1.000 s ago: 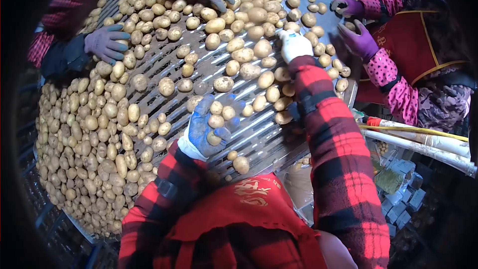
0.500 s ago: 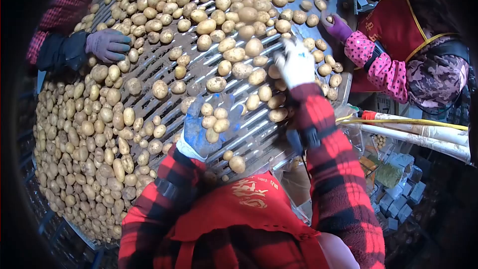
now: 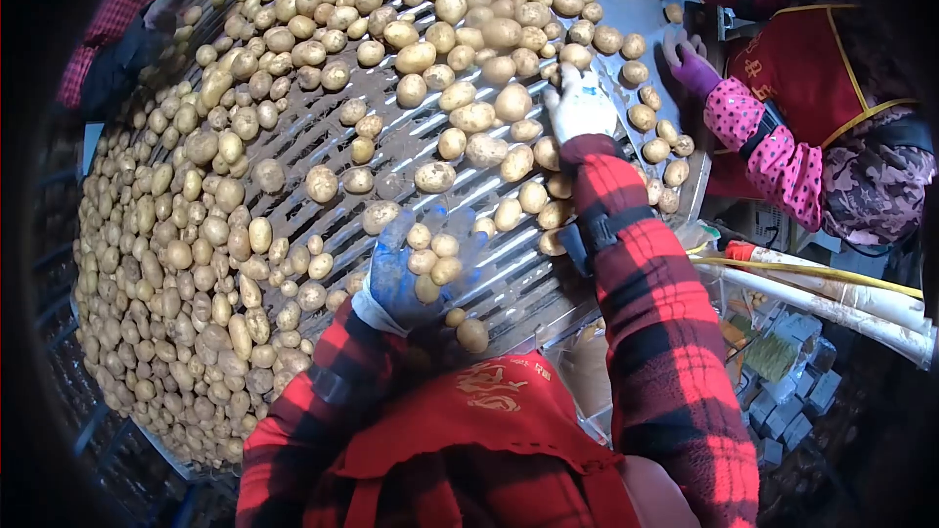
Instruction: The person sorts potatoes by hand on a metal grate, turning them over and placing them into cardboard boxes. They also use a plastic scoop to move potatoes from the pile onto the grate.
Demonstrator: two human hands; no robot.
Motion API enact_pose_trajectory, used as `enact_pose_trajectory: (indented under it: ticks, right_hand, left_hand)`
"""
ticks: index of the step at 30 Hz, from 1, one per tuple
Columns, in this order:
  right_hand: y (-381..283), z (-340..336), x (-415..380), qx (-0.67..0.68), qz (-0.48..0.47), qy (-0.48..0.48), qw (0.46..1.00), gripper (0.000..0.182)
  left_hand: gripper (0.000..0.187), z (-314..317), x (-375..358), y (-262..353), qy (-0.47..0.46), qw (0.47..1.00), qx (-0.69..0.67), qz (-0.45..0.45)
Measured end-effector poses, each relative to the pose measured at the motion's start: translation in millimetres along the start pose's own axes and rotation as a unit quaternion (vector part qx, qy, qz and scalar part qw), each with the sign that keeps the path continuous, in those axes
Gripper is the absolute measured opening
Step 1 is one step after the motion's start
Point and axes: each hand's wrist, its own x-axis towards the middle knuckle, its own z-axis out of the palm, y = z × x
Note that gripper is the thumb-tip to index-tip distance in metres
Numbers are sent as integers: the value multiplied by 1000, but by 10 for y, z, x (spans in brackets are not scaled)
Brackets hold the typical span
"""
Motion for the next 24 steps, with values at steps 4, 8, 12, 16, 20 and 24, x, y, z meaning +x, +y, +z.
enact_pose_trajectory:
  ticks: [4, 8, 12, 16, 20, 24]
  right_hand:
    - [-252, -84, 97, 2, 81, -34, 996, 71]
    - [-219, 151, 444, -69, 28, 14, 997, 73]
    - [-214, 268, 812, -83, 51, 53, 994, 59]
    - [-138, 265, 945, -66, 19, 47, 996, 50]
    - [-46, 243, 763, -20, -39, 76, 996, 50]
    - [177, 95, 644, 523, 151, 8, 839, 31]
  left_hand:
    - [36, 55, 8, -44, 34, 999, 7, 24]
    - [38, 166, 35, -92, 94, 994, -31, 38]
    - [38, 109, 23, -172, 94, 992, -53, 59]
    - [32, 117, -47, -194, 126, 990, -35, 52]
    - [20, 195, -237, -212, 111, 994, -8, 21]
    - [24, 147, -285, -194, -90, 994, 56, -22]
